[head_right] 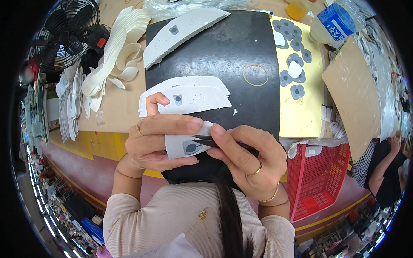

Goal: The person walks to a workstation and begins assembling shoe components. They pick up white foam pieces and small grey inserts, then use tweezers to place the inserts into the foam pieces. The person repeats this process for multiple units, stacking the finished pieces on the table.

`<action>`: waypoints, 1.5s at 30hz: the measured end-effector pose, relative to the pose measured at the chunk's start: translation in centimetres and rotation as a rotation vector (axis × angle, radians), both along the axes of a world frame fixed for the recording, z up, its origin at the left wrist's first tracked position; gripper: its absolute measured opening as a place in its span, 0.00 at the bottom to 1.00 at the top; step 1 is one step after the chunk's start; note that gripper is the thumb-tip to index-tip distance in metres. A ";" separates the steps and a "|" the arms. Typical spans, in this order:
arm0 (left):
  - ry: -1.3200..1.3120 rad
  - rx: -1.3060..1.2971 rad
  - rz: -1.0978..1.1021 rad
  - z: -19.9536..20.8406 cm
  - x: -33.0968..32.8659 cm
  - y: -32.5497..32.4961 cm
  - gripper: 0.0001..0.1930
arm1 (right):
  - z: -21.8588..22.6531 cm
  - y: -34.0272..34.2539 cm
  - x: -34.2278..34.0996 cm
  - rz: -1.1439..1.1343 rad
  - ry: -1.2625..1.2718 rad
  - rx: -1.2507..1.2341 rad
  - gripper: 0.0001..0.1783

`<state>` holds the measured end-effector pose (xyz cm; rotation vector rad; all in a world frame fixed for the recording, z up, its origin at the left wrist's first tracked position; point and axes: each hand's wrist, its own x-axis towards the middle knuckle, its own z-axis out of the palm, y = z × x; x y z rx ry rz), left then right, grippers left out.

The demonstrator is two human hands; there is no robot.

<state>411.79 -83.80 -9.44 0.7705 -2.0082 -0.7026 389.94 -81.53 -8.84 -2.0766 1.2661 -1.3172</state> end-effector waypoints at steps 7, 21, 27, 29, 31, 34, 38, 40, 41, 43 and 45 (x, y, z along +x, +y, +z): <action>-0.003 -0.010 0.002 -0.1 0.1 0.0 0.15 | -0.1 0.0 0.2 0.000 0.010 -0.024 0.27; -0.042 0.056 -0.076 0.9 0.6 -0.5 0.18 | 1.0 -0.2 -0.3 0.054 0.061 0.033 0.25; -0.009 0.102 -0.118 1.3 0.8 -0.9 0.16 | 0.9 -0.4 -0.6 0.084 0.070 -0.013 0.24; 0.001 0.128 -0.127 1.3 0.9 -0.9 0.15 | 0.9 -0.4 -0.6 0.087 0.065 -0.013 0.24; 0.004 0.154 -0.133 1.5 1.0 -1.0 0.14 | 1.1 -0.5 -0.6 0.085 0.076 0.001 0.25; -0.060 0.161 -0.146 1.7 1.0 -1.0 0.27 | 1.6 0.1 -0.8 0.095 0.145 0.100 0.27; -0.066 0.135 -0.146 1.7 1.0 -1.2 0.21 | 1.7 -0.2 -0.8 0.106 0.132 0.078 0.27; -0.056 0.122 -0.144 1.7 1.0 -1.2 0.11 | 1.4 -0.8 -0.6 0.122 0.088 0.033 0.24; -0.051 0.126 -0.143 1.6 1.1 -1.2 0.11 | 1.4 -0.8 -0.6 0.120 0.083 0.029 0.24; -0.042 0.133 -0.139 1.6 1.1 -1.2 0.11 | 1.3 -0.9 -0.5 0.118 0.071 0.021 0.24; -0.029 0.143 -0.149 1.6 1.2 -1.2 0.12 | 1.3 -0.9 -0.5 0.119 0.090 0.003 0.24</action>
